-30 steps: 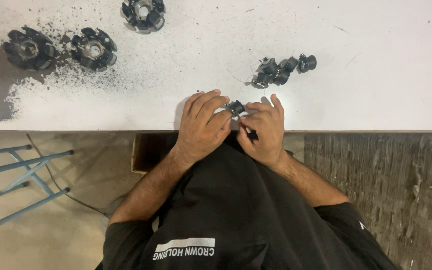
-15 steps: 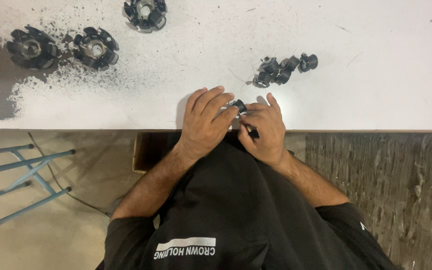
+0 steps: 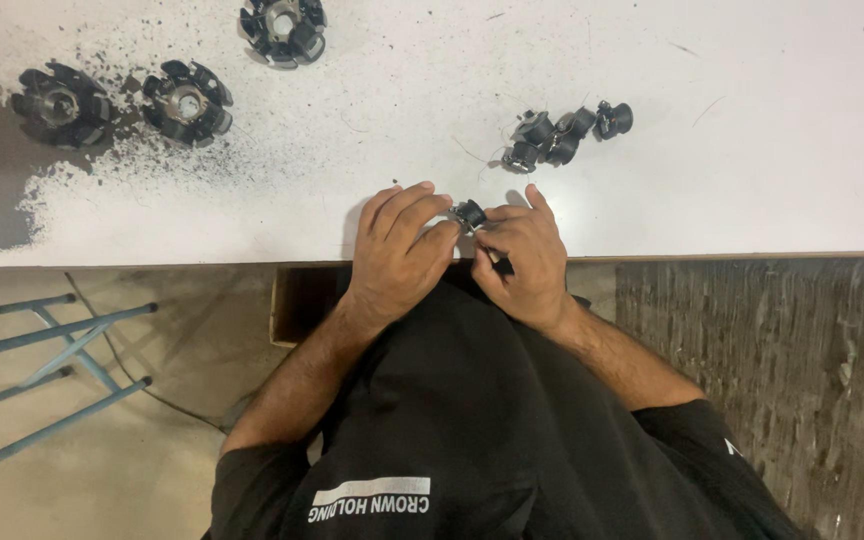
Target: The person sits at a white workbench assembling small black plastic motor housings. They pick up a housing, insert internal parts by hand, use a small hand tool to tighten or press components, and place finished units aside one at a time across the table.
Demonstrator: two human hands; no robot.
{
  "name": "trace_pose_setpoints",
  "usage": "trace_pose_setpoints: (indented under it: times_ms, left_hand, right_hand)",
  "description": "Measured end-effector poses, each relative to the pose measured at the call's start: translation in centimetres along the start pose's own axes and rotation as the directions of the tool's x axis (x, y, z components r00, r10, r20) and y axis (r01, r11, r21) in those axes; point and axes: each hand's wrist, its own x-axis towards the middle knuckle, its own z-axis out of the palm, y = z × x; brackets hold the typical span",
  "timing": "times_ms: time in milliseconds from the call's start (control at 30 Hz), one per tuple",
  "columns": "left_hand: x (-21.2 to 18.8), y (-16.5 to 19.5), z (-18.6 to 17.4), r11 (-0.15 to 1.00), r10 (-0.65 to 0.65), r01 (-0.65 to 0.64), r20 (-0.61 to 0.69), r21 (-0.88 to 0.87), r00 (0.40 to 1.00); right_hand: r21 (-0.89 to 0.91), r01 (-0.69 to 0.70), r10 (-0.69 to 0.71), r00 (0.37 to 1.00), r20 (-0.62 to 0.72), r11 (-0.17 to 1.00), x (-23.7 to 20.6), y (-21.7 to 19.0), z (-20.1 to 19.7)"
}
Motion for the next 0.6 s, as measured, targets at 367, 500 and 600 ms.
trace_pose_setpoints:
  times_ms: [367,500,600]
  left_hand:
    - [0.0,-0.1,0.3,0.996,0.085,-0.086,0.076,0.004,0.993]
    - [0.2,0.4,0.9,1.000,0.008,-0.008,0.010,-0.018,1.000]
    - [0.3,0.4,1.1,0.997,-0.059,0.060,0.022,-0.047,0.998]
  right_hand:
    - [0.008,0.020,-0.020,1.000,-0.009,1.000,0.0,0.5,0.1]
    - [0.010,0.020,-0.020,1.000,-0.010,1.000,0.1,0.3,0.0]
    - [0.013,0.016,-0.016,1.000,-0.009,1.000,0.1,0.4,0.0]
